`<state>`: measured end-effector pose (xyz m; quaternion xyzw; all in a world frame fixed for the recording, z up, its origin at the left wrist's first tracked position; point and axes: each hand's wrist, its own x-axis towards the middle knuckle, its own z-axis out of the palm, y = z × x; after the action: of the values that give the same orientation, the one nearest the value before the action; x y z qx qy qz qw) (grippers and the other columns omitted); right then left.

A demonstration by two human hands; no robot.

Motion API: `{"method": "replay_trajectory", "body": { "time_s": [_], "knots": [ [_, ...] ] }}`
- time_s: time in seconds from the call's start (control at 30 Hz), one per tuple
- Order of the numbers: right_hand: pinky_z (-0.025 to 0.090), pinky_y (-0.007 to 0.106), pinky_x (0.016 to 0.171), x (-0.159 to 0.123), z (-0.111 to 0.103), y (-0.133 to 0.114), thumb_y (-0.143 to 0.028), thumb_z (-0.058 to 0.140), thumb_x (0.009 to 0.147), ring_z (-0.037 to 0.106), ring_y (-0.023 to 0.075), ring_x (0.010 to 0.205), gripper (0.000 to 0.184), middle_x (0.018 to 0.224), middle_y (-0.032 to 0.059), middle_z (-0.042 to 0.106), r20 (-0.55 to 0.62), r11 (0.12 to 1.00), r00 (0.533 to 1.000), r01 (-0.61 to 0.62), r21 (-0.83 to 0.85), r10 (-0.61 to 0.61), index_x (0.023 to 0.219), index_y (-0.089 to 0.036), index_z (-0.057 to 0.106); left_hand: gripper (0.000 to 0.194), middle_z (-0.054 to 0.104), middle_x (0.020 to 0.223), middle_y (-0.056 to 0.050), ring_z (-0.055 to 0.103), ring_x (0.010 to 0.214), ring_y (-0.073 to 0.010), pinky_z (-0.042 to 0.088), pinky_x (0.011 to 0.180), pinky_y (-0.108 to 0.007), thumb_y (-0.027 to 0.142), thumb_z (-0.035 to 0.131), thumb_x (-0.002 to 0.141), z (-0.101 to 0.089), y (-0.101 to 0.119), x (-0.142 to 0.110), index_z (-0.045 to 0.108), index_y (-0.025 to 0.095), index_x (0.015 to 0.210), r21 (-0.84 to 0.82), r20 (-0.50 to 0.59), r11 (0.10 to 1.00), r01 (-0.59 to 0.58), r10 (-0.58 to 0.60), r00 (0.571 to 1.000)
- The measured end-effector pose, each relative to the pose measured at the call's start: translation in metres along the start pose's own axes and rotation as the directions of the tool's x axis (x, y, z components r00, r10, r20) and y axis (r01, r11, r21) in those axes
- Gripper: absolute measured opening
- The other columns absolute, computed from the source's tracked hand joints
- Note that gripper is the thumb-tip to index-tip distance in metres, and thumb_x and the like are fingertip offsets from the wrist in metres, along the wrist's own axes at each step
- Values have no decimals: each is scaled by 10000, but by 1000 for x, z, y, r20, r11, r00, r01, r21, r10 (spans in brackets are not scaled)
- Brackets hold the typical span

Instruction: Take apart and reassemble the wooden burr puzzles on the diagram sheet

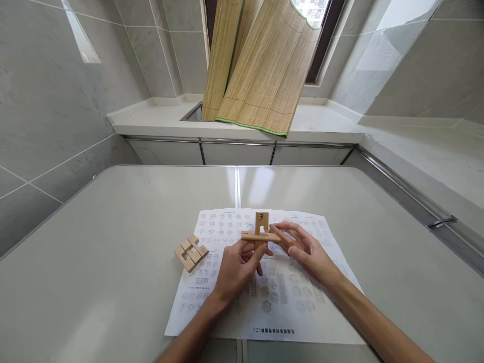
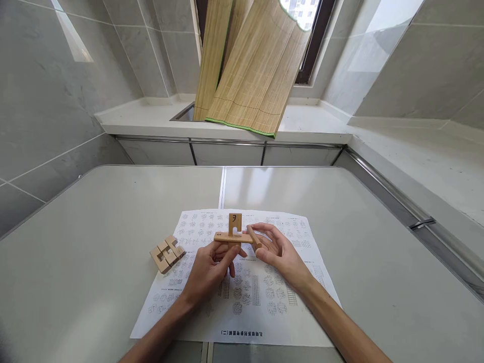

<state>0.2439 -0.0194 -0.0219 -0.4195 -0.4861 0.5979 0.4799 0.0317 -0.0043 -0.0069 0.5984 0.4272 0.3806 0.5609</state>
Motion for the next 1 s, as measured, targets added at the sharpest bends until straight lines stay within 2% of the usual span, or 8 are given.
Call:
{"method": "replay_trajectory", "body": {
  "time_s": [0.23, 0.5, 0.67, 0.73, 0.87, 1.0],
  "knots": [
    [382, 561, 1213, -1, 1, -4, -604, 831, 812, 466, 377, 1485, 625, 1496, 107, 618, 6, 1000, 1000, -14, -14, 14, 1323, -326, 602, 417, 819, 944, -98, 652, 517, -130, 525, 543, -255, 536, 605, 1001, -1, -1, 0, 773, 155, 1017, 56, 9, 998, -28, 28, 1000],
    [492, 496, 1119, -3, 6, 3, -534, 901, 760, 653, 357, 1292, 688, 1532, 94, 569, 57, 995, 996, -67, 69, 63, 1336, -340, 580, 353, 771, 728, -55, 654, 512, -154, 499, 494, -240, 495, 676, 960, 4, -5, -2, 791, 170, 886, 99, 40, 994, -36, 33, 999],
    [520, 503, 1082, -4, 5, 3, -510, 915, 749, 716, 343, 1176, 699, 1539, 103, 553, 56, 995, 996, -72, 66, 68, 1338, -339, 579, 375, 791, 825, -70, 661, 517, -154, 530, 500, -255, 508, 642, 981, 3, -7, -2, 804, 173, 1022, 64, 86, 997, -35, 29, 996],
    [507, 505, 1101, -4, 5, 1, -518, 921, 738, 697, 353, 1214, 708, 1525, 110, 569, 38, 996, 997, -63, 63, 60, 1334, -335, 586, 374, 799, 837, -70, 668, 521, -154, 542, 514, -260, 505, 632, 987, 2, -7, -2, 803, 177, 1038, 63, 101, 997, -37, 31, 994],
    [498, 498, 1117, -4, 5, 3, -501, 920, 739, 627, 365, 1328, 706, 1507, 109, 595, 28, 997, 998, -51, 56, 49, 1340, -338, 587, 357, 810, 869, -68, 667, 507, -145, 544, 526, -261, 498, 623, 994, 2, -7, -3, 796, 187, 1021, 69, 123, 997, -35, 26, 992],
    [539, 494, 1068, -3, 4, 7, -446, 924, 740, 679, 354, 1253, 721, 1521, 104, 581, 69, 996, 996, -61, 62, 56, 1358, -338, 570, 347, 787, 829, -61, 671, 537, -152, 536, 556, -259, 479, 598, 1011, 2, -4, -4, 770, 182, 962, 81, 155, 996, -27, 14, 988]
  ]
}}
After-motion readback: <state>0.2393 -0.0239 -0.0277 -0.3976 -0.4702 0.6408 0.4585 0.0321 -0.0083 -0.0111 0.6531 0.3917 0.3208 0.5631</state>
